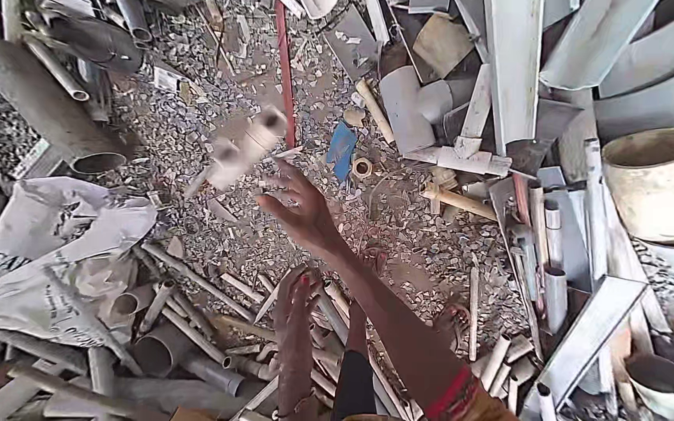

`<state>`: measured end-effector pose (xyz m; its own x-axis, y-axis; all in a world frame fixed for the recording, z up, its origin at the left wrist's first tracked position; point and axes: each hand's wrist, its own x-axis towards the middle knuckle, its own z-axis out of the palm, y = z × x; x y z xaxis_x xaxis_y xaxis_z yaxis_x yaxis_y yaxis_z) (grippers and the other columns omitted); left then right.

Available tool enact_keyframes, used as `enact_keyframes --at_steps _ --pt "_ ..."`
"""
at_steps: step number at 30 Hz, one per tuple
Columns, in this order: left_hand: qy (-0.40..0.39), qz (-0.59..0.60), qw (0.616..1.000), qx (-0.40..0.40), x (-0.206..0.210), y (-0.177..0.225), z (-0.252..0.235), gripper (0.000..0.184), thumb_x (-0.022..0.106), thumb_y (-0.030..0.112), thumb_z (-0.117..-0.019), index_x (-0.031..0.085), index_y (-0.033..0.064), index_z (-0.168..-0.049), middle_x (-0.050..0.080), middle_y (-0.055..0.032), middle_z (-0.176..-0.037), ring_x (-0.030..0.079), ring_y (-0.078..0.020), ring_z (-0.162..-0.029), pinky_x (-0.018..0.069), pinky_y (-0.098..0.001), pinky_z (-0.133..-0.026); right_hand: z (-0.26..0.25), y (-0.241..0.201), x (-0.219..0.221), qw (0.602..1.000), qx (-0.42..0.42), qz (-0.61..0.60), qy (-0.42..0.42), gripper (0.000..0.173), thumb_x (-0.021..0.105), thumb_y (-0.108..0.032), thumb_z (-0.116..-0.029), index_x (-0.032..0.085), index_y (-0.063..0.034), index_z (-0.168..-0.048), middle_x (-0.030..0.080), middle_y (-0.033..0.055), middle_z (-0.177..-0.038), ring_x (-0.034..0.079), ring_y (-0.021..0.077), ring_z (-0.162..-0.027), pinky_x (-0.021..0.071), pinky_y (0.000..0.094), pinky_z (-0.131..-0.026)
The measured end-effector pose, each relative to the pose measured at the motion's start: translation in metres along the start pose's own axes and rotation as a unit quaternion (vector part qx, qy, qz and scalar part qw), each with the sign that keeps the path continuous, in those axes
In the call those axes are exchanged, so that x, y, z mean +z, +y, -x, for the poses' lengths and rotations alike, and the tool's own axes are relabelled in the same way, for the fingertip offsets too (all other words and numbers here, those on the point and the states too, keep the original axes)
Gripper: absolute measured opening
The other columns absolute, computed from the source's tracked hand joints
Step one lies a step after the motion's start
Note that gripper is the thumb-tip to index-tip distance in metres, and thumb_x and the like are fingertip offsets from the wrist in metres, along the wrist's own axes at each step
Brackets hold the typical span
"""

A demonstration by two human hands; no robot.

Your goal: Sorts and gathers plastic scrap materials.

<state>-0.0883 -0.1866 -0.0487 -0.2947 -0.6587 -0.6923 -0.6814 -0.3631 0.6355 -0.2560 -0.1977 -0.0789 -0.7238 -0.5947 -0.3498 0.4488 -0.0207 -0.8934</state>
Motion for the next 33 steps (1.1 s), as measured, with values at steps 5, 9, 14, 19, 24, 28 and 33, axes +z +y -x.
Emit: enact_keyframes --at_steps 5,9,14,19,24,28,33 --pt "-0.043 0.002 0.999 0.012 0.015 0.001 0.0 0.036 0.05 0.008 -0.1032 0.054 -0.0066 -0.136 0.062 -0.0199 -0.131 0.067 -0.0218 -0.106 0.0572 -0.0382 -0.088 -0.046 0.008 -0.045 0.983 0.03 0.18 -0.017 0.039 0.064 -0.017 -0.101 0.061 0.0037 -0.134 0.065 0.0242 -0.13 0.065 0.0336 -0.117 0.0517 0.0478 -0.102" --pt "-0.074 -0.033 0.995 0.059 0.014 0.009 -0.008 0.034 0.054 0.012 -0.1011 0.06 -0.0045 -0.13 0.064 -0.017 -0.129 0.068 -0.017 -0.106 0.0577 -0.0326 -0.088 -0.061 0.092 -0.133 0.854 0.183 0.481 -0.082 0.047 0.061 -0.018 -0.0996 0.056 0.0006 -0.143 0.039 0.0295 -0.157 0.046 0.0494 -0.138 0.0414 0.0629 -0.109" --pt "-0.067 -0.059 0.994 0.061 0.011 0.005 -0.014 0.032 0.056 0.014 -0.1004 0.063 -0.0027 -0.128 0.066 -0.0149 -0.126 0.068 -0.0151 -0.105 0.0579 -0.0301 -0.088 -0.089 0.119 -0.154 0.761 0.218 0.588 -0.165 0.056 0.067 -0.019 -0.0966 0.052 -0.0017 -0.147 0.011 0.0164 -0.173 0.028 0.0497 -0.15 0.0369 0.0683 -0.109" --pt "-0.08 -0.075 0.991 0.075 0.006 -0.003 -0.021 0.034 0.055 0.012 -0.1011 0.061 -0.0052 -0.13 0.067 -0.0165 -0.125 0.069 -0.0168 -0.108 0.0583 -0.0324 -0.089 -0.071 0.138 -0.153 0.812 0.214 0.536 -0.091 0.055 0.061 -0.014 -0.0995 0.046 0.0048 -0.149 0.029 0.0272 -0.164 0.048 0.0493 -0.137 0.0429 0.063 -0.108" --pt "-0.105 -0.085 0.989 0.059 0.016 -0.002 -0.018 0.035 0.053 0.015 -0.1012 0.06 -0.0033 -0.13 0.066 -0.0134 -0.125 0.068 -0.0128 -0.107 0.0581 -0.028 -0.087 -0.052 0.171 -0.151 0.803 0.242 0.544 -0.015 0.053 0.076 -0.016 -0.0903 0.06 -0.0041 -0.139 0.023 0.0268 -0.165 0.039 0.0503 -0.142 0.0444 0.0664 -0.103" --pt "-0.131 -0.129 0.981 0.07 0.014 -0.006 -0.019 0.035 0.054 0.016 -0.1013 0.061 -0.0019 -0.13 0.067 -0.0129 -0.125 0.068 -0.0126 -0.108 0.0579 -0.0275 -0.088 -0.025 0.191 -0.15 0.828 0.217 0.511 0.076 0.039 0.073 -0.017 -0.0936 0.067 -0.0046 -0.13 0.038 0.0247 -0.159 0.041 0.0477 -0.142 0.0413 0.067 -0.106" --pt "-0.091 -0.145 0.981 0.085 0.008 -0.003 -0.02 0.037 0.054 0.02 -0.1017 0.06 -0.0019 -0.131 0.067 -0.0134 -0.126 0.068 -0.016 -0.109 0.0588 -0.0319 -0.087 0.011 0.16 -0.121 0.856 0.286 0.164 0.397 0.052 0.063 -0.025 -0.1025 0.052 0.0031 -0.145 0.048 0.0328 -0.147 0.049 0.0448 -0.135 0.04 0.0542 -0.112"
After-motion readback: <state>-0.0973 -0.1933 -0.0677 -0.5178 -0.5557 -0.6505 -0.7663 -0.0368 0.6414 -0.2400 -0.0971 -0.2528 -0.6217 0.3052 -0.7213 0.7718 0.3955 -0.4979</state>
